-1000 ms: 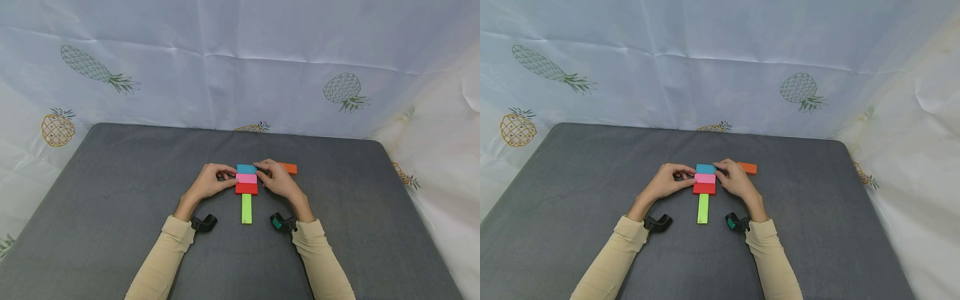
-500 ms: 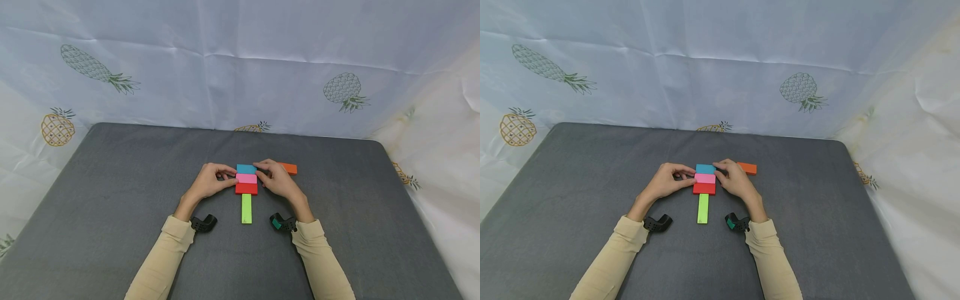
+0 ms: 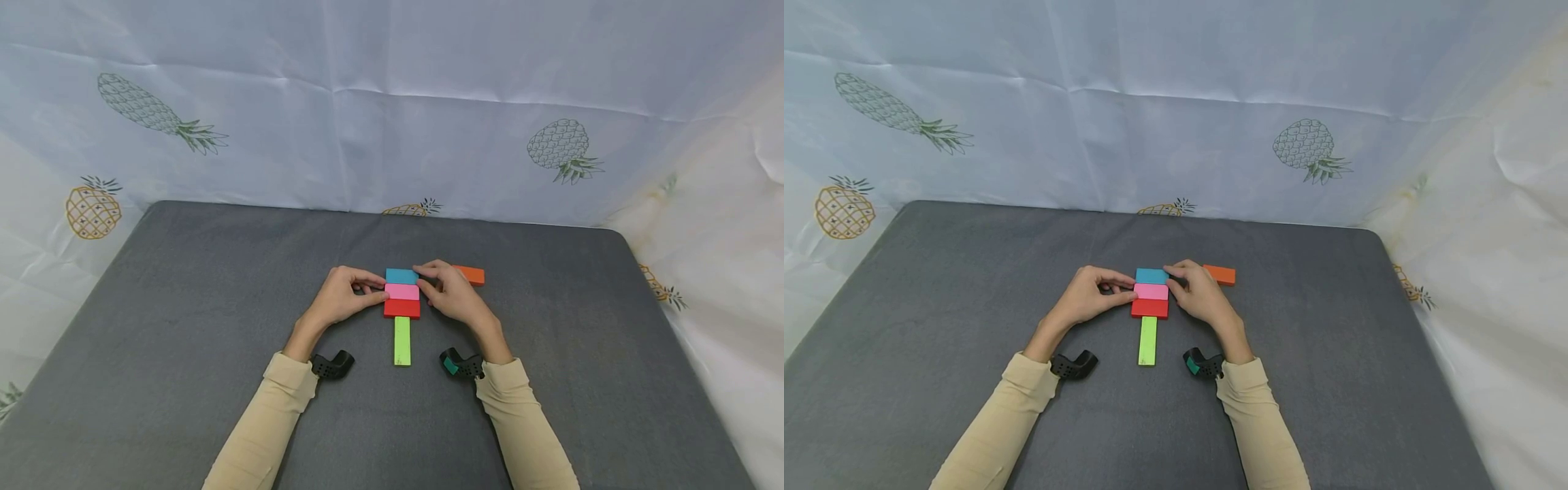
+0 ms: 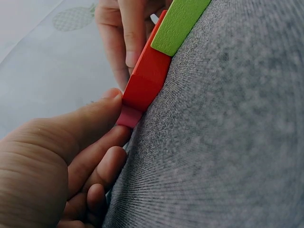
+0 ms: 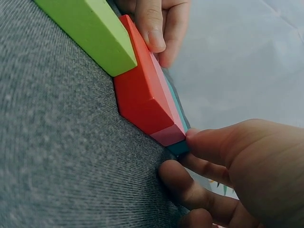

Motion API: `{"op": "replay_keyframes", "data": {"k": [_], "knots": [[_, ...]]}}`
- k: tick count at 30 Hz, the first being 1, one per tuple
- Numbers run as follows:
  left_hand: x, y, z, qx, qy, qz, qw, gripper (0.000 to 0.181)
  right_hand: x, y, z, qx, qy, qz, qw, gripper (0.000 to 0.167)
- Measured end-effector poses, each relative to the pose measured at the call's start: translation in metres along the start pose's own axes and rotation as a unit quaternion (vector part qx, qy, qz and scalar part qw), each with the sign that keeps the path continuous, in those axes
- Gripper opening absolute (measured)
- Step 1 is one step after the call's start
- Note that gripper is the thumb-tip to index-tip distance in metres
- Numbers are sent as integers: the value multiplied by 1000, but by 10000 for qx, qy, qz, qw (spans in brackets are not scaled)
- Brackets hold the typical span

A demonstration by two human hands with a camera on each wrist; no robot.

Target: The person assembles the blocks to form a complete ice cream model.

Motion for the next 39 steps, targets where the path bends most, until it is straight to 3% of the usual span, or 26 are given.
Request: {"op": "replay_keyframes", "data": {"k": [6,12,16,39], "knots": [[-1,0,1,-55,58,134,9999,24,-1,0,0,-41,-45,8,10000,40],[-1,1,3,-423,174,325,9984,24,-1,1,0,-41,-90,42,9999,40],[-1,1,6,-585,217,286,9976,28,0,1,0,-34,-98,46,9999,40],[-6,3,12,-600,468,204,9969,31,0,1,1,-57,-127,-5,9999,39]]}}
Point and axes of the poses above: each hand's wrist, its own y-axis towards the middle knuckle, its own z-axis out of the palm, x = y × z, the point moved 4 cm from there along y, towards the middle knuckle, and after that the axes turned 5 degrees about -x, right-handed, at the moved point
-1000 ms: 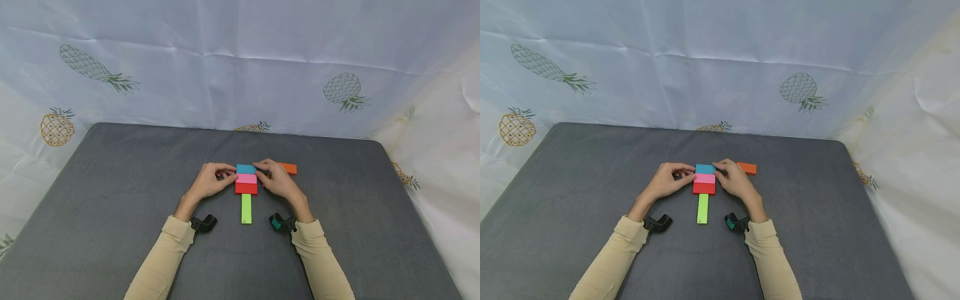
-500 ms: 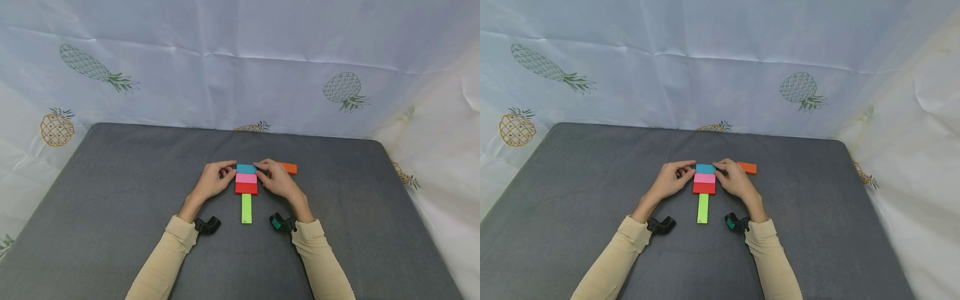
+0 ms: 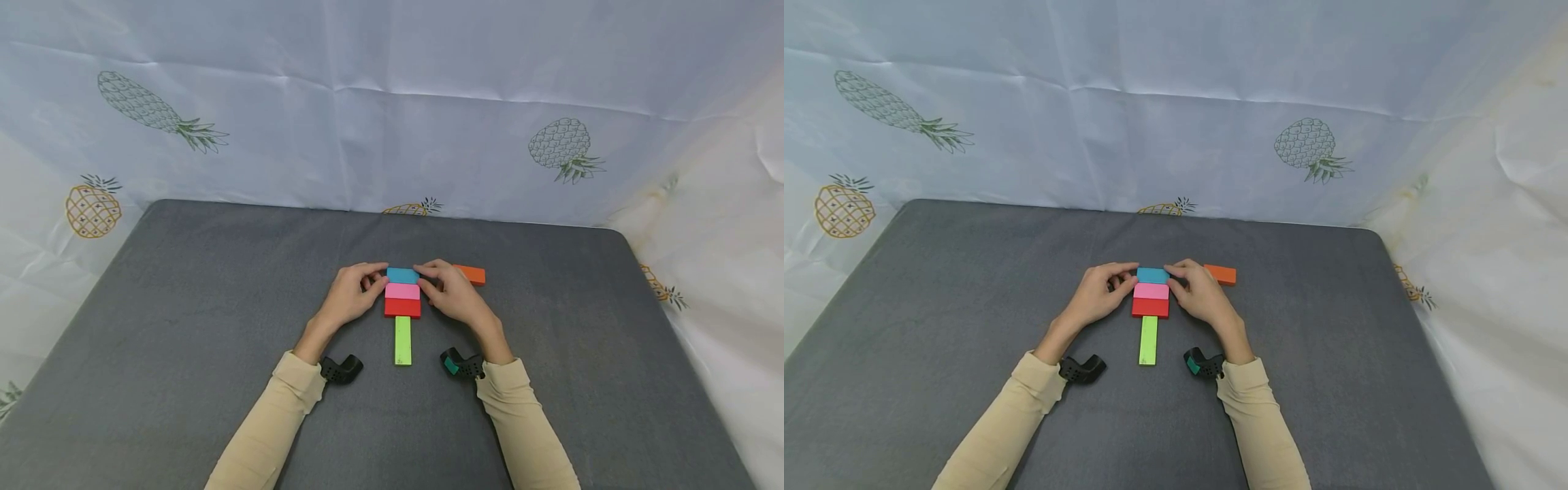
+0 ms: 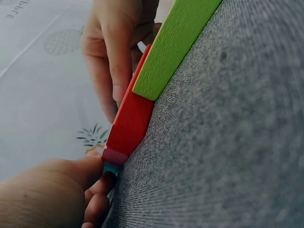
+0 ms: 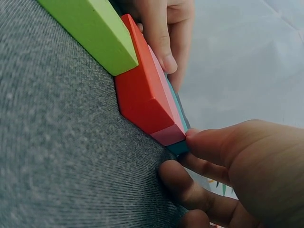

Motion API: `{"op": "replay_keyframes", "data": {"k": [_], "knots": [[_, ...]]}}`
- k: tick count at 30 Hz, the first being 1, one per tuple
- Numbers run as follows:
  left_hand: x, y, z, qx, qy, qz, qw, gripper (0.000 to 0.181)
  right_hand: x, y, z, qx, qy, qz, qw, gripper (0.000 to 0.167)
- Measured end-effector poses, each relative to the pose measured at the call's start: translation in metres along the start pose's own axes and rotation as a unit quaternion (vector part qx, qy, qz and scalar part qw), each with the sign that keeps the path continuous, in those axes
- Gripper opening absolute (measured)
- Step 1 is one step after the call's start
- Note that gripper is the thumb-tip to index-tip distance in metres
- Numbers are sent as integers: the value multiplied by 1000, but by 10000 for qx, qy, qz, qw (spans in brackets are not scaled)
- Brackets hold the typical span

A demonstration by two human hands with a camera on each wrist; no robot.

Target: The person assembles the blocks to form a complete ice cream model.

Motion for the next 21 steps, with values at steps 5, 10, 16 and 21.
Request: {"op": "replay_keyframes", "data": {"k": [5,10,16,21], "knots": [[-2,0,0,-2,0,-25,10000,31,1,0,-1,0,-27,2,10000,39],[-1,1,1,-13,33,-39,10000,31,1,0,0,-8,2,-22,10000,39],[0,1,1,-29,78,-18,10000,31,1,-1,-1,10,0,-11,10000,40],[1,1,1,-7,58,-66,10000,31,4,-2,-11,-118,-19,-87,9999,38]]}}
Point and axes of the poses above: each hand's wrist, its own y-axis towards the middle knuckle, its own z-axis out of the palm, x = y × z, the point moved 4 cm from there along y, towards the middle knuckle, and after that the axes turned 5 degrees about -x, right-handed, at the moved point
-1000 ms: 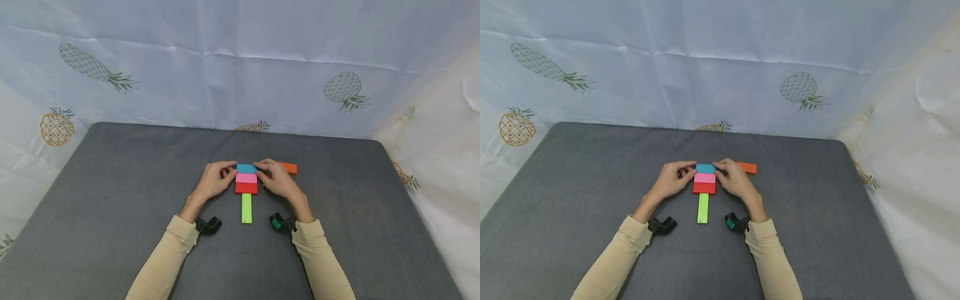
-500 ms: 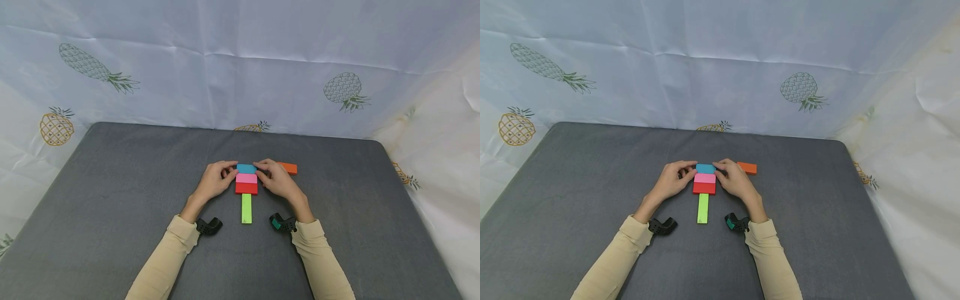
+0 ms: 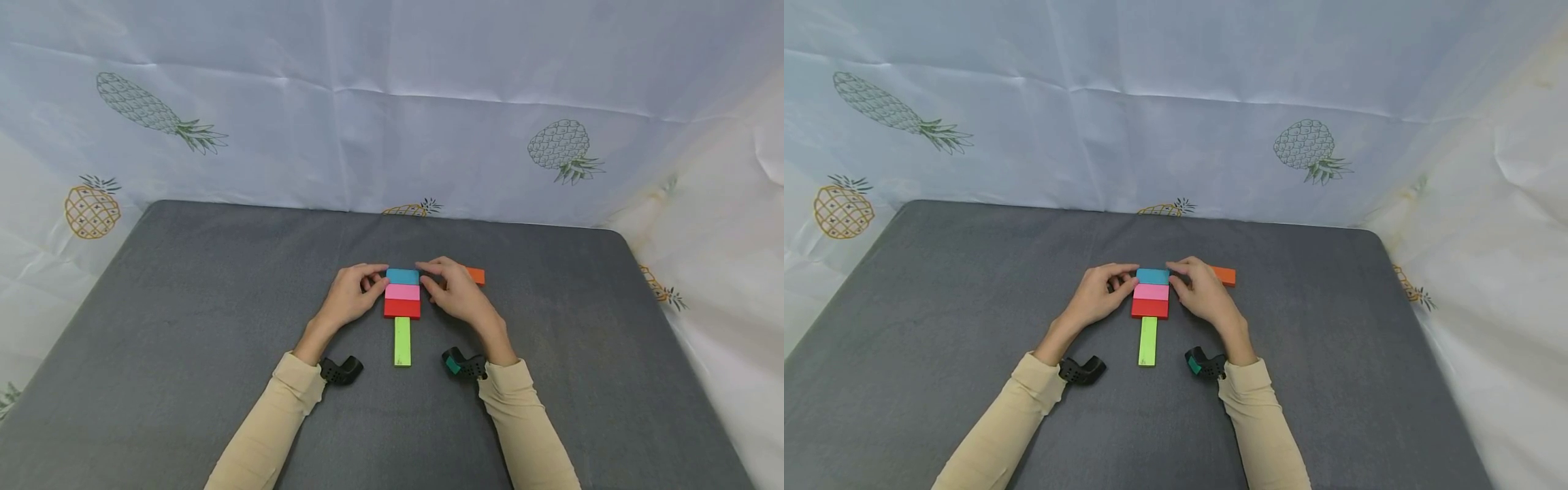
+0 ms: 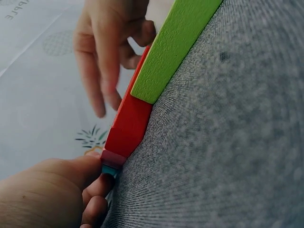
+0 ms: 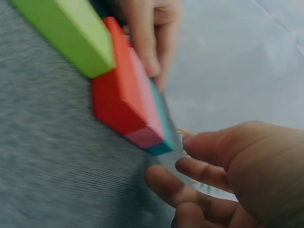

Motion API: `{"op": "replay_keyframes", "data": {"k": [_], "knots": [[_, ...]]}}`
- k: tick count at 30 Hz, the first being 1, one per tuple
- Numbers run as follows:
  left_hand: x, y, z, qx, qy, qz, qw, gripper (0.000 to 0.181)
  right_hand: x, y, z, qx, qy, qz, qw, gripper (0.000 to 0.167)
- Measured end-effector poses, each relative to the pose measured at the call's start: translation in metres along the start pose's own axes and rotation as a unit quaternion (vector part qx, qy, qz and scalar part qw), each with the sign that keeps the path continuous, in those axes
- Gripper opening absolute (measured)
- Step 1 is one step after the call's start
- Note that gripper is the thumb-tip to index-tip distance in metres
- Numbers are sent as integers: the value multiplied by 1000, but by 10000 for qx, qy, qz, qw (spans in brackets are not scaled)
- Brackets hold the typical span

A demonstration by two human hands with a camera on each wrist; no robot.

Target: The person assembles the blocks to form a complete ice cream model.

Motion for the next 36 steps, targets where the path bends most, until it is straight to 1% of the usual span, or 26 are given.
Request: {"op": "replay_keyframes", "data": {"k": [6,9,14,21,27,33,36], "knots": [[-1,-1,0,-15,-9,27,10000,31,0,-3,-20,-527,-143,-128,9984,32],[-1,-2,0,-21,-11,31,10000,31,-2,-5,-27,-679,-168,-158,9974,31],[0,-2,1,-11,-31,10,10000,31,-8,-8,-35,-784,12,-85,9969,34],[2,-1,1,-13,-4,-32,10000,30,-20,-11,-46,-822,234,129,9963,37],[3,-1,2,-27,15,-21,10000,30,-30,-16,-57,-932,296,234,9949,36],[3,-1,2,-21,30,-39,10000,30,-41,-20,-66,-1075,492,282,9926,33],[3,-1,2,-14,37,-65,10000,30,-46,-22,-68,-1064,431,346,9928,33]]}}
Point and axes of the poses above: each hand's wrist, its own y-axis towards the middle knuckle, its own z-axis out of the palm, x = y × z, the point moved 4 cm from there along y, towards the middle knuckle, and after that the axes turned 5 degrees about -x, right-handed, at the moved point
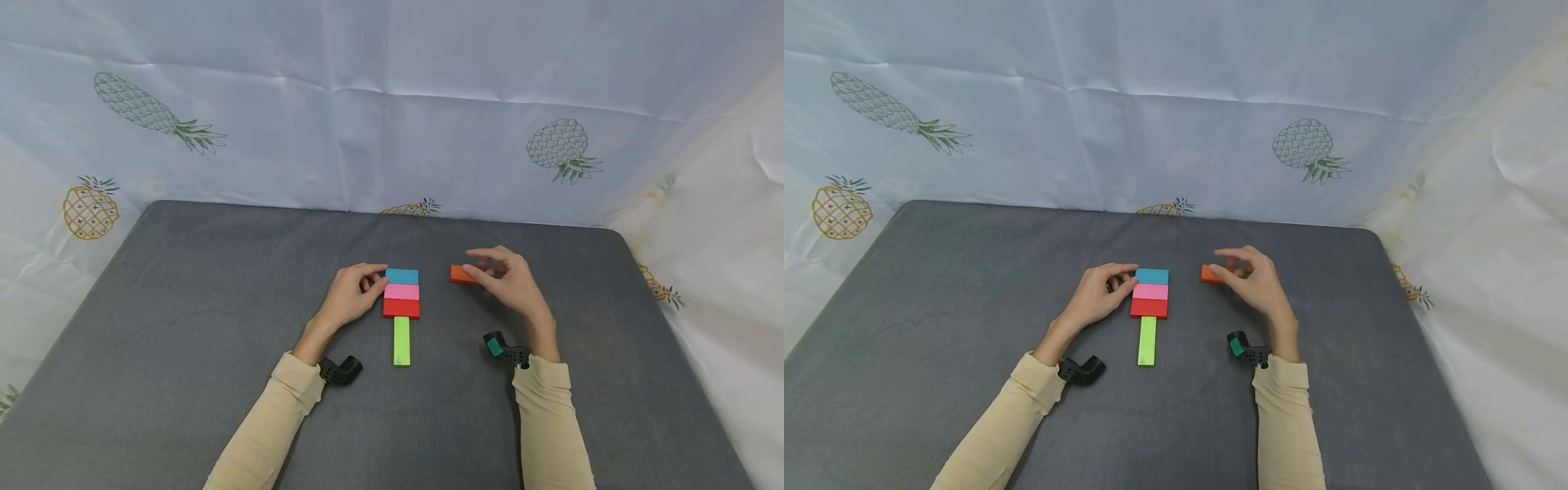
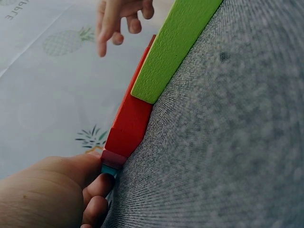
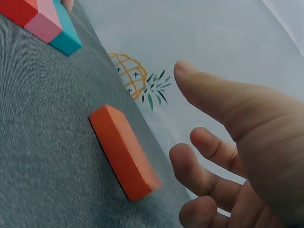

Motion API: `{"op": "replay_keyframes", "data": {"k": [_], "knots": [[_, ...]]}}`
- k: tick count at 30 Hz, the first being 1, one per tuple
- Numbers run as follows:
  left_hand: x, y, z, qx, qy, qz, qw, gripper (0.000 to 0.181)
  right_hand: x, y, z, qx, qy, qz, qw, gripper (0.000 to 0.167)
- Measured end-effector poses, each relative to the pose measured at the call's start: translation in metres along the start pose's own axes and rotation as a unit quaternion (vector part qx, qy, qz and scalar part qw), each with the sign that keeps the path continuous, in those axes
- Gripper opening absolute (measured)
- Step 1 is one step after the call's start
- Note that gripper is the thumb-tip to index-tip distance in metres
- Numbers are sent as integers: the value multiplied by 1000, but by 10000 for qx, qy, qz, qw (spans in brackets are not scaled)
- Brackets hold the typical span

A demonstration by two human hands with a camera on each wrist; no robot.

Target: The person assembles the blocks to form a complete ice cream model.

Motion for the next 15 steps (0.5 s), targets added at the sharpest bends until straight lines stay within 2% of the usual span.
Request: {"op": "replay_keyframes", "data": {"k": [15], "knots": [[-1,0,-1,10,-29,53,10000,31,-15,-3,-3,456,-853,315,9948,42]]}}
Point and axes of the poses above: each hand's wrist, its own y-axis towards the middle knuckle, its own z-axis out of the palm, x = y × z, the point moved 4 cm from there along y, towards the middle knuckle, and after that the axes turned 5 degrees about -x, right-handed, at the moved point
